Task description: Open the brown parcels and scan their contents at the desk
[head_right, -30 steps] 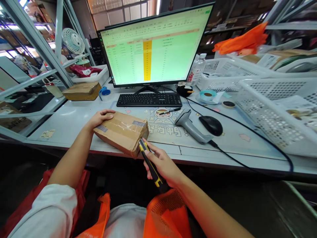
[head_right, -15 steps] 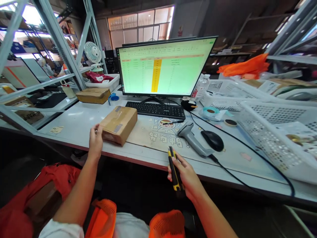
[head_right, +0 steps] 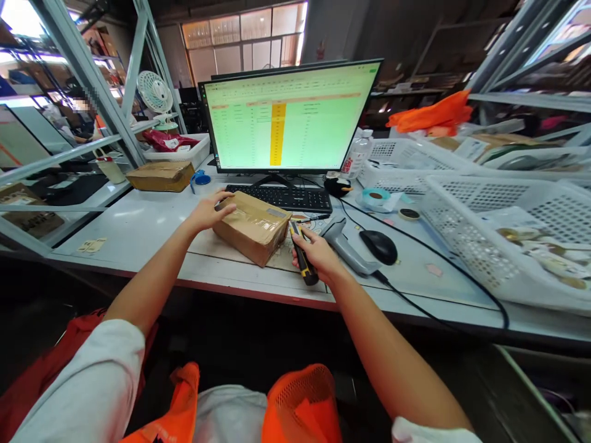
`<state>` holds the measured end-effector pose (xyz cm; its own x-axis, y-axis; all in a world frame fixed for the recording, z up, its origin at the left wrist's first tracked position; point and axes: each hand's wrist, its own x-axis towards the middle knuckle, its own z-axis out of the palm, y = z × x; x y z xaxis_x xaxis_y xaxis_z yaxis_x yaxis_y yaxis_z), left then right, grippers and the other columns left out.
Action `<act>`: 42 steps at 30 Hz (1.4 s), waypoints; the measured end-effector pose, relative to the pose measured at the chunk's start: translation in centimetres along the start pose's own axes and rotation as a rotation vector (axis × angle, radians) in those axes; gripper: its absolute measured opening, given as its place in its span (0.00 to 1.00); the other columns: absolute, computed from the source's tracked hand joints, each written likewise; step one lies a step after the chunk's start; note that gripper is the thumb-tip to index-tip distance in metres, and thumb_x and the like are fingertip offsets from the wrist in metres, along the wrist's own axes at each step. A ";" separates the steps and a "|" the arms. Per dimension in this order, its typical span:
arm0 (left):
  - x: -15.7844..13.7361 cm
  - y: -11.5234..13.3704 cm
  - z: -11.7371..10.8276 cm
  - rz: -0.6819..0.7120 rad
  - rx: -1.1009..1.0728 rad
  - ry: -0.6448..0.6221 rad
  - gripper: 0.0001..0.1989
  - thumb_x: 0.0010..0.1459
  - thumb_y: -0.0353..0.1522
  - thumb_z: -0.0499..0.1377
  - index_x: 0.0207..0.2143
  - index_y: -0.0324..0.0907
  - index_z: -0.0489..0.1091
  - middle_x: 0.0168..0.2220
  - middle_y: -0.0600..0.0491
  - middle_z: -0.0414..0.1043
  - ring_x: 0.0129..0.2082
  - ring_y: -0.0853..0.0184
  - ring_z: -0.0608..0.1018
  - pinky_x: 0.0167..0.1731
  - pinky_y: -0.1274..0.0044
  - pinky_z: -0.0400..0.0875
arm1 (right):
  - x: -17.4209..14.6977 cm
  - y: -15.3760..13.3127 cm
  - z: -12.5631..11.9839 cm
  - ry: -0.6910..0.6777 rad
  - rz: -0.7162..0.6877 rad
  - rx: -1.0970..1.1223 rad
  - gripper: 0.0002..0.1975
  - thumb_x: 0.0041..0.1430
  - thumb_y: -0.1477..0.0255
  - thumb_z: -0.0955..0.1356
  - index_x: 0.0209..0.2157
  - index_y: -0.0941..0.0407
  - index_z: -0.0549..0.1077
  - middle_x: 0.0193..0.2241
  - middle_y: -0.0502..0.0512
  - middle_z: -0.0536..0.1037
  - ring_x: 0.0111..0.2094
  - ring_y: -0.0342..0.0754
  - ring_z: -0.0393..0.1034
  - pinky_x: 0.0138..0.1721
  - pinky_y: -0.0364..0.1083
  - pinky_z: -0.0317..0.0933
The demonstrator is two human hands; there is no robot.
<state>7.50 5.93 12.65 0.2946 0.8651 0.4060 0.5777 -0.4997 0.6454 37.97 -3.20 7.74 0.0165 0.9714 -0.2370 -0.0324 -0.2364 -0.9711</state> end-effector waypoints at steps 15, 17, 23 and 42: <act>-11.2 3.5 4.6 -0.286 0.450 -0.008 0.52 0.51 0.63 0.64 0.71 0.47 0.61 0.75 0.33 0.44 0.62 0.25 0.65 0.56 0.44 0.65 | 0.5 0.2 -1.4 -0.174 0.000 -0.005 0.39 0.59 0.60 0.75 0.68 0.53 0.63 0.20 0.46 0.72 0.17 0.42 0.66 0.17 0.39 0.65; -11.0 3.2 4.7 -0.292 0.445 -0.017 0.52 0.51 0.62 0.65 0.72 0.47 0.60 0.76 0.34 0.42 0.62 0.25 0.65 0.56 0.44 0.65 | -0.6 0.2 -2.1 -0.239 0.015 -0.039 0.41 0.58 0.55 0.75 0.68 0.54 0.63 0.20 0.46 0.72 0.16 0.43 0.65 0.16 0.39 0.63; -11.1 3.3 3.6 -0.261 0.512 -0.101 0.53 0.47 0.61 0.69 0.71 0.52 0.61 0.75 0.38 0.48 0.62 0.30 0.69 0.54 0.50 0.73 | -4.7 1.6 -2.9 -0.289 0.095 -0.075 0.46 0.56 0.48 0.75 0.68 0.54 0.60 0.19 0.45 0.71 0.15 0.43 0.65 0.14 0.38 0.58; -13.0 -0.8 10.5 0.379 0.506 0.505 0.22 0.67 0.48 0.62 0.55 0.44 0.76 0.54 0.49 0.80 0.52 0.60 0.78 0.55 0.66 0.63 | -0.5 -11.2 5.7 -0.128 -0.703 -1.730 0.25 0.68 0.61 0.67 0.65 0.42 0.72 0.43 0.59 0.84 0.35 0.56 0.76 0.33 0.49 0.61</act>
<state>11.20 -4.46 0.03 0.2300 0.4557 0.8599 0.8179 -0.5694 0.0830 32.66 -0.93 18.92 -0.4924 0.8656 0.0908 0.8656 0.4762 0.1547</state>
